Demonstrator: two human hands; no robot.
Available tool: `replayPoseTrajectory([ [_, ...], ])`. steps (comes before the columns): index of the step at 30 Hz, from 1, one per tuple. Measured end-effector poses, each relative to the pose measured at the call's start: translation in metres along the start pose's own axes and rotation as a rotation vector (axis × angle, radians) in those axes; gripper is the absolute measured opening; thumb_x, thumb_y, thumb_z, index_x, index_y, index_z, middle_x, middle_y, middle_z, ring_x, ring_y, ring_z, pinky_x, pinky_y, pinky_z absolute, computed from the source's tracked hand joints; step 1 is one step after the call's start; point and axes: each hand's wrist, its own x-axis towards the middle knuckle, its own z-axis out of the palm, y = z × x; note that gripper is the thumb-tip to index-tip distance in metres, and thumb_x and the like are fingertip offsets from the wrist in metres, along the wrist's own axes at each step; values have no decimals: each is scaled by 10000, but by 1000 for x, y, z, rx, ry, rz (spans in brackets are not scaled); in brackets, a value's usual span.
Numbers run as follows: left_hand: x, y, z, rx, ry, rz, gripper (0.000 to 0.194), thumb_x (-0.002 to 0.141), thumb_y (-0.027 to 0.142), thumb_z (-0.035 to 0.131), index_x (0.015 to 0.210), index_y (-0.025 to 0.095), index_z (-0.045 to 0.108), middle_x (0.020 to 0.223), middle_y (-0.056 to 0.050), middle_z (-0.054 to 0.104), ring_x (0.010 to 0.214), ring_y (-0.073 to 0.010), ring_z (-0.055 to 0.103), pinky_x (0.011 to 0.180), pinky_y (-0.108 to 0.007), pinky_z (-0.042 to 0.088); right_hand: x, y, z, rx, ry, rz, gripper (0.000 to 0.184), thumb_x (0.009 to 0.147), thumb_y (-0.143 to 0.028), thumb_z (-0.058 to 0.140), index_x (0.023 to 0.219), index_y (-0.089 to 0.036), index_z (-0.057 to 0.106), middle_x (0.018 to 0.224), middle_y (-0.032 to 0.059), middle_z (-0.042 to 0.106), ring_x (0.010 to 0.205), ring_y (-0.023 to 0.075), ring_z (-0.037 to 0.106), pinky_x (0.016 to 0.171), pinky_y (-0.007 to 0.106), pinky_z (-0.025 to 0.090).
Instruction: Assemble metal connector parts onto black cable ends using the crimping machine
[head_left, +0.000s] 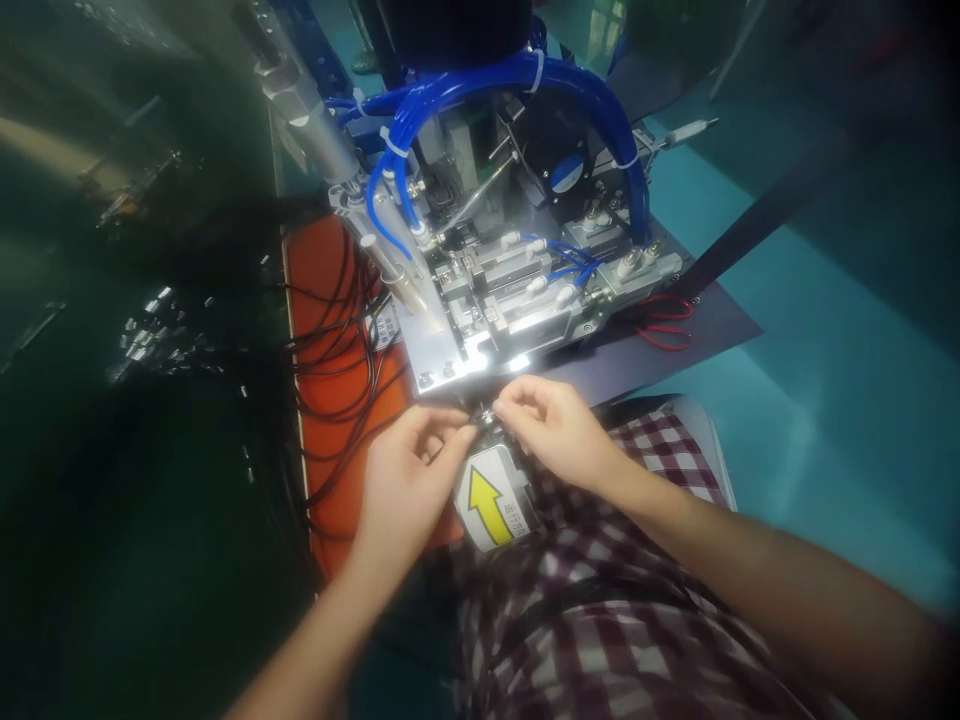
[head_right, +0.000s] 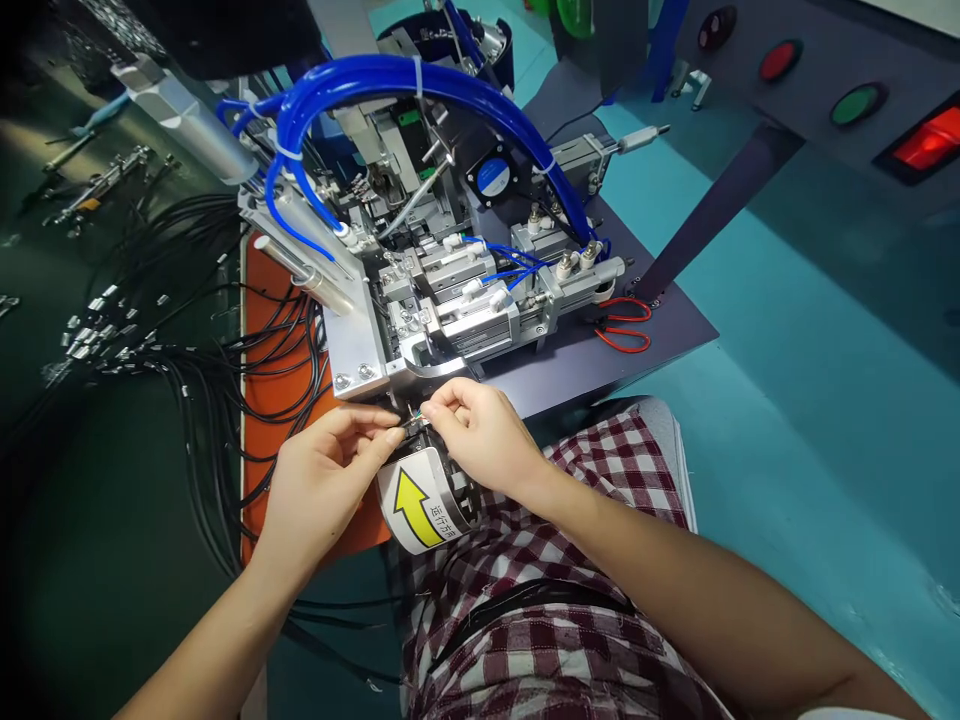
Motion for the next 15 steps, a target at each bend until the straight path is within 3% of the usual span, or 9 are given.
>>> replayPoseTrajectory([
  [4, -3, -4, -2, 29, 29, 35, 123, 769, 294, 676, 790, 174, 696, 744, -11, 702, 664, -129, 621, 607, -204, 477, 2, 1, -3, 62, -56, 17, 203, 891, -300, 538, 747, -160, 574, 562, -61, 491, 456, 76, 445, 486, 224, 373],
  [8, -3, -4, -2, 12, 48, 16, 111, 765, 287, 685, 776, 180, 708, 728, 3, 710, 631, -114, 621, 573, -185, 478, 1, 5, -5, 58, -1, -38, 249, 922, -310, 486, 798, -145, 625, 721, -9, 599, 495, 70, 470, 511, 227, 395],
  [12, -3, -5, -2, 3, 38, 36, 104, 774, 283, 683, 790, 185, 714, 756, 5, 722, 676, -116, 641, 609, -178, 495, 2, 5, -5, 25, -5, -26, 185, 862, -307, 584, 799, -145, 648, 690, -3, 597, 530, 91, 466, 492, 229, 363],
  [15, -2, -7, -3, 11, 35, 50, 96, 782, 277, 681, 798, 189, 715, 762, 9, 723, 686, -109, 644, 620, -168, 498, 3, 3, -4, 55, -3, -15, 143, 819, -270, 627, 753, -145, 644, 714, 15, 621, 624, 125, 539, 548, 242, 409],
])
